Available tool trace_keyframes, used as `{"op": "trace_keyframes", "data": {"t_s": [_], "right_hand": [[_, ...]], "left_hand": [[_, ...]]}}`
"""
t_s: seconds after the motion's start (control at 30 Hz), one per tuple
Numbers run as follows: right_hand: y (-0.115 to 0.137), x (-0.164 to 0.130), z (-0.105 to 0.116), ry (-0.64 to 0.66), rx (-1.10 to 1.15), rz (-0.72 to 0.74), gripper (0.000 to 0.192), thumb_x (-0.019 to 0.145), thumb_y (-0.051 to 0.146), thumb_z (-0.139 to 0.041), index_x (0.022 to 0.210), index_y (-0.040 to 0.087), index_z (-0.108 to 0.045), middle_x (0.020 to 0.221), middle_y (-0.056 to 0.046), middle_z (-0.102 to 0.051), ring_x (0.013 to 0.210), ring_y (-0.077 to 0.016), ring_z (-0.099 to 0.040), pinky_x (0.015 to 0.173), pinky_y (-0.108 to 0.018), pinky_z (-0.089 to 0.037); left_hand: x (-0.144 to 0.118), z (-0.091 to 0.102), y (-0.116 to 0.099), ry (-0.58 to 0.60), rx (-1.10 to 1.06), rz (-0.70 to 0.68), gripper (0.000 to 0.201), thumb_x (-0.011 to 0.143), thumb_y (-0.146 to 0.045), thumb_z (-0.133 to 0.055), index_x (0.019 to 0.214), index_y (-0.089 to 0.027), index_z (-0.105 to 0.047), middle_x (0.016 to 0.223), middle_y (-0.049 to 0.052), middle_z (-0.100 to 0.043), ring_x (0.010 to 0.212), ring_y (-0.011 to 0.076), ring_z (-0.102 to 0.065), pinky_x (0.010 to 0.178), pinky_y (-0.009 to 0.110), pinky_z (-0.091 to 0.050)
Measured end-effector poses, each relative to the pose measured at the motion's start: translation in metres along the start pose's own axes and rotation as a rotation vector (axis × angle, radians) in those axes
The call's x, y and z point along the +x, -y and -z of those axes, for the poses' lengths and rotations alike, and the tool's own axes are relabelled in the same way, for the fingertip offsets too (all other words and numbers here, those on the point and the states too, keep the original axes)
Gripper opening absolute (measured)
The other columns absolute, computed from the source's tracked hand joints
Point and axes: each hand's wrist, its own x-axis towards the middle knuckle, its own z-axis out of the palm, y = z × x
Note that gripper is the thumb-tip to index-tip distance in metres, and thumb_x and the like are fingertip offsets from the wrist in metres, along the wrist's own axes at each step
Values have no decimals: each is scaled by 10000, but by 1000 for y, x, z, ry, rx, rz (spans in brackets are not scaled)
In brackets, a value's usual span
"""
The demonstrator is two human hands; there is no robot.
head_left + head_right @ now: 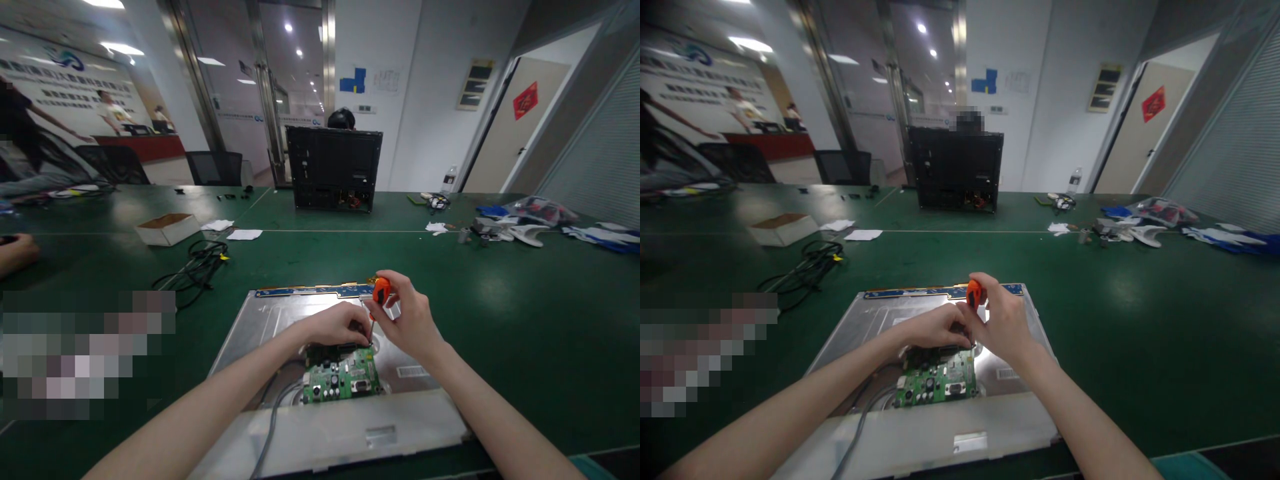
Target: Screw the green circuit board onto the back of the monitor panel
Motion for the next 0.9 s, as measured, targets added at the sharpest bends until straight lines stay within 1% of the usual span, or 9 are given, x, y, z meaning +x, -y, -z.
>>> {"op": "trace_keyframes", "data": {"t_s": [0.1, 0.3, 0.43, 0.63, 0.9], "right_hand": [[0, 0, 1, -16, 13, 6, 343, 901, 362, -545, 1191, 207, -447, 764, -7, -630, 558, -129, -586, 524, -245, -480], [0, 0, 3, -95, 9, 11, 334, 913, 362, -531, 1196, 213, -434, 741, 1, -617, 541, -126, -569, 516, -244, -482], [-1, -1, 2, -75, 25, 27, 351, 905, 345, -540, 1210, 210, -432, 732, 3, -611, 552, -130, -573, 527, -245, -483], [-1, -2, 1, -57, 32, 44, 355, 898, 316, -539, 1219, 208, -432, 760, -11, -628, 554, -133, -579, 516, -241, -473], [-1, -1, 3, -56, 11, 52, 346, 906, 333, -534, 1211, 206, -431, 759, -10, -630, 545, -128, -578, 512, -239, -474]], "left_hand": [[0, 0, -1, -1, -3, 4, 72, 748, -85, -707, 792, -141, -716, 705, -10, -665, 662, 125, -584, 634, 204, -424], [0, 0, -1, -1, -8, 14, 71, 733, -89, -715, 778, -144, -709, 704, -14, -653, 667, 126, -578, 628, 202, -418], [0, 2, -1, 3, -16, 22, 74, 736, -104, -714, 797, -146, -713, 724, -7, -662, 677, 131, -581, 631, 206, -421], [0, 4, -1, 4, -26, 32, 63, 726, -91, -697, 761, -142, -702, 687, -21, -637, 641, 120, -559, 602, 200, -411], [0, 3, -2, -2, -19, 40, 24, 745, -121, -689, 752, -143, -694, 659, -25, -622, 634, 118, -549, 612, 201, -413]]}}
